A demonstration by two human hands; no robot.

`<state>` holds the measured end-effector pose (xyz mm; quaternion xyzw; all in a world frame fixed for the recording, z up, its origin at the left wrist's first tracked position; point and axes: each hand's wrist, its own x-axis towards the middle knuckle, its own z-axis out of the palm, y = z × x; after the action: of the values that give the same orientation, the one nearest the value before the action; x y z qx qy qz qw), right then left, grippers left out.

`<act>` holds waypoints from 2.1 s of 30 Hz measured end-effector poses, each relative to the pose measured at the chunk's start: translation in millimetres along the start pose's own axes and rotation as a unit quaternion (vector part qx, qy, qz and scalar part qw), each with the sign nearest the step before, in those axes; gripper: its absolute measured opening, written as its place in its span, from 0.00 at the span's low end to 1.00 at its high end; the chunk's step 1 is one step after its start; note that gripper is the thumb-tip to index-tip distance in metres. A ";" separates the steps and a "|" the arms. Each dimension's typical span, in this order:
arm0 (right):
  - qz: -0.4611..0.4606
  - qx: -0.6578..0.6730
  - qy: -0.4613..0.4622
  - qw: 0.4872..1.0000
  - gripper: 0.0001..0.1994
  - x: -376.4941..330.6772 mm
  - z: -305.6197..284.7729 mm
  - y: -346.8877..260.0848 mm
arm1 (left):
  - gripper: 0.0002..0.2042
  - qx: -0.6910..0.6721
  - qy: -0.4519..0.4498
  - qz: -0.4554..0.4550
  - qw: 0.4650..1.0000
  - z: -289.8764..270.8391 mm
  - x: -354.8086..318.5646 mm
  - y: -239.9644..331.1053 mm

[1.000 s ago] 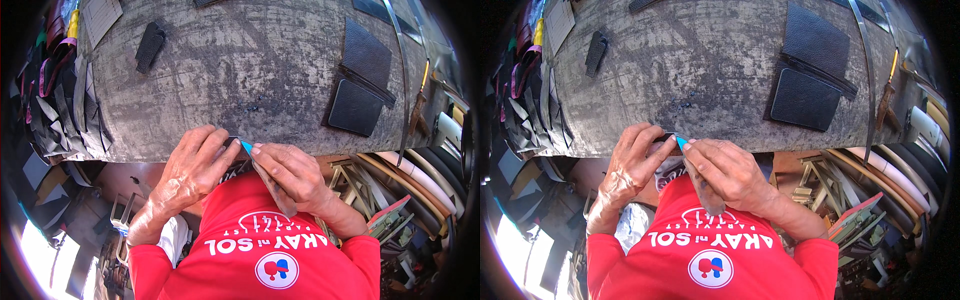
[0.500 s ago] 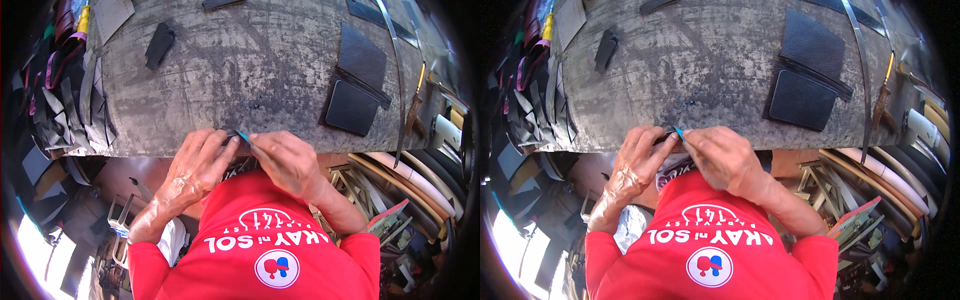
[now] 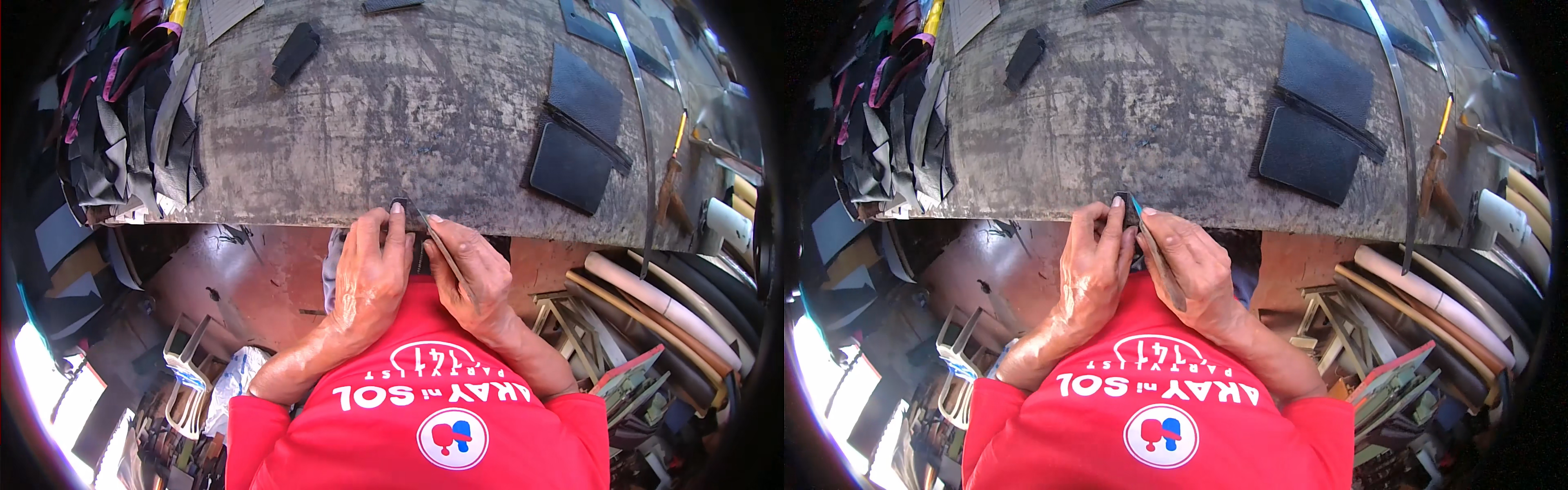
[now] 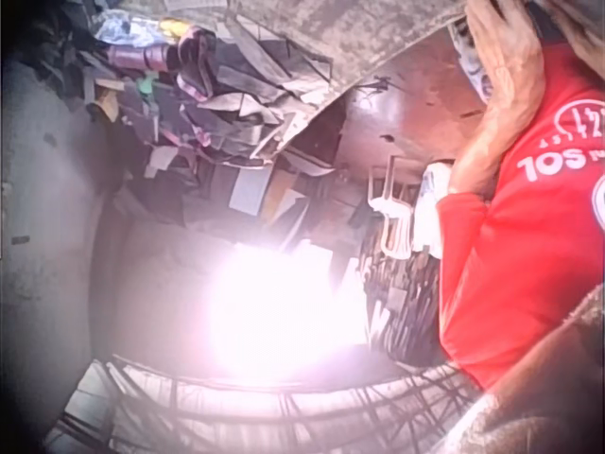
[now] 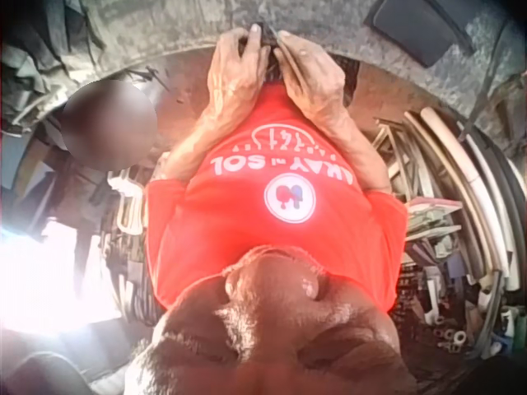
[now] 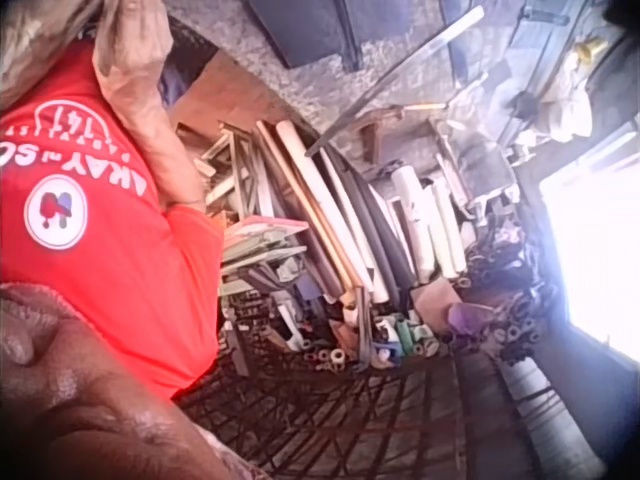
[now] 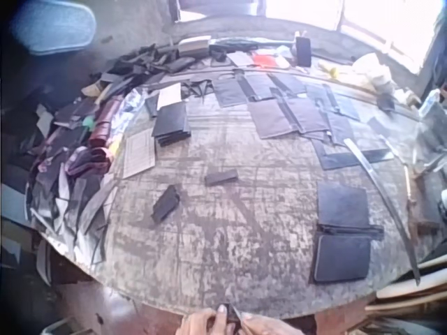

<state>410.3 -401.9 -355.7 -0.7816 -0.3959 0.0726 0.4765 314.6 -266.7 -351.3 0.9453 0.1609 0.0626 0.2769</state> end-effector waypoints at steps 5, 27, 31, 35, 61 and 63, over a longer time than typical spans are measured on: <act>-0.004 -0.009 -0.023 1.000 0.23 -3.7 -0.3 1.0 | 0.23 0.000 0.000 0.001 1.000 0.3 -0.5 1.4; -0.035 -0.028 -0.052 0.998 0.25 3.0 -2.5 -2.5 | 0.26 -0.002 -0.063 -0.009 0.998 -6.1 1.1 1.1; -0.025 -0.043 -0.073 0.996 0.26 5.1 -5.4 -5.8 | 0.26 -0.004 -0.070 -0.008 0.998 -8.3 3.2 1.7; -0.005 -0.052 -0.096 0.994 0.26 12.7 -9.1 -15.0 | 0.25 -0.007 -0.083 -0.014 0.996 -12.9 6.1 4.2; 0.045 0.047 -0.001 0.998 0.17 16.7 -4.3 10.2 | 0.29 -0.005 -0.131 0.031 0.991 -31.9 15.0 -16.9; 0.027 0.048 0.001 0.998 0.17 14.6 -2.9 9.6 | 0.28 0.001 -0.132 0.037 0.991 -32.8 15.6 -16.3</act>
<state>426.8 -396.1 -358.1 -0.7681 -0.3703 0.1034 0.5122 318.1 -232.0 -332.1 0.9509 0.0875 -0.0526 0.2922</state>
